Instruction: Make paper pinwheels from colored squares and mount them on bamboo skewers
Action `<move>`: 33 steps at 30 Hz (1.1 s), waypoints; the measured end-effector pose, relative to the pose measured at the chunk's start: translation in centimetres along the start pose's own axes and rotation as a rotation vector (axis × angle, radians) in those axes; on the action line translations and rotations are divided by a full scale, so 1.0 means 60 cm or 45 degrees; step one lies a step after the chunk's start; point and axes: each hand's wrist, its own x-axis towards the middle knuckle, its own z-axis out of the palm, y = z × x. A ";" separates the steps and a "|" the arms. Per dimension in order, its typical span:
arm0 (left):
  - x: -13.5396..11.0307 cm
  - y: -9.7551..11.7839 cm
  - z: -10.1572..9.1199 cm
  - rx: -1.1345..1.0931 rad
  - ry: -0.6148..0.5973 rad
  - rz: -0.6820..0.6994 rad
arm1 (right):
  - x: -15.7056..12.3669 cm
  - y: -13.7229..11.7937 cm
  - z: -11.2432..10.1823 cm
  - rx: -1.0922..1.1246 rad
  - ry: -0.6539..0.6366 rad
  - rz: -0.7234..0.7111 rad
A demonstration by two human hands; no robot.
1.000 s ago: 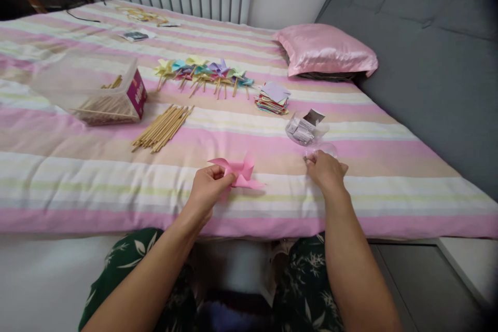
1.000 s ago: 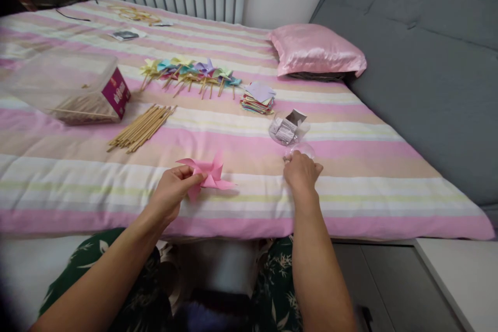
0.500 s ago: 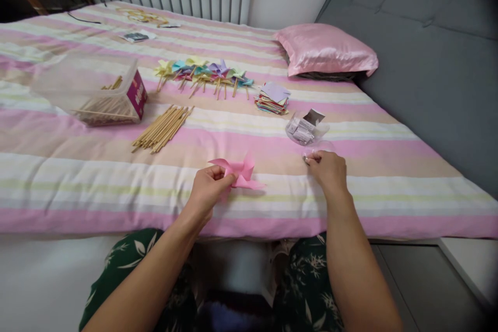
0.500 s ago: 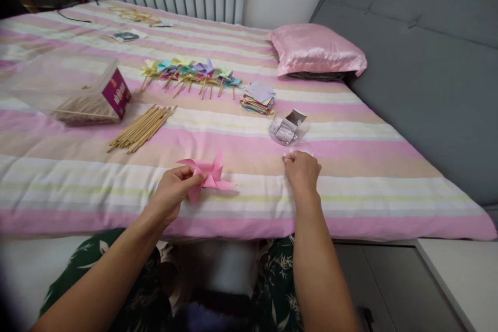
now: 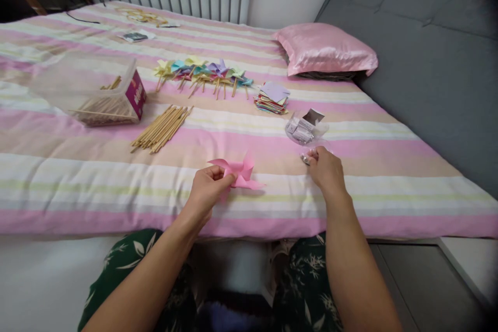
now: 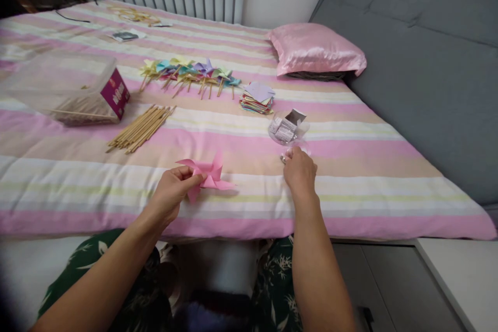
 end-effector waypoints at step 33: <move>0.000 0.002 -0.001 0.012 -0.002 -0.034 | 0.004 0.009 0.010 0.325 0.428 -0.054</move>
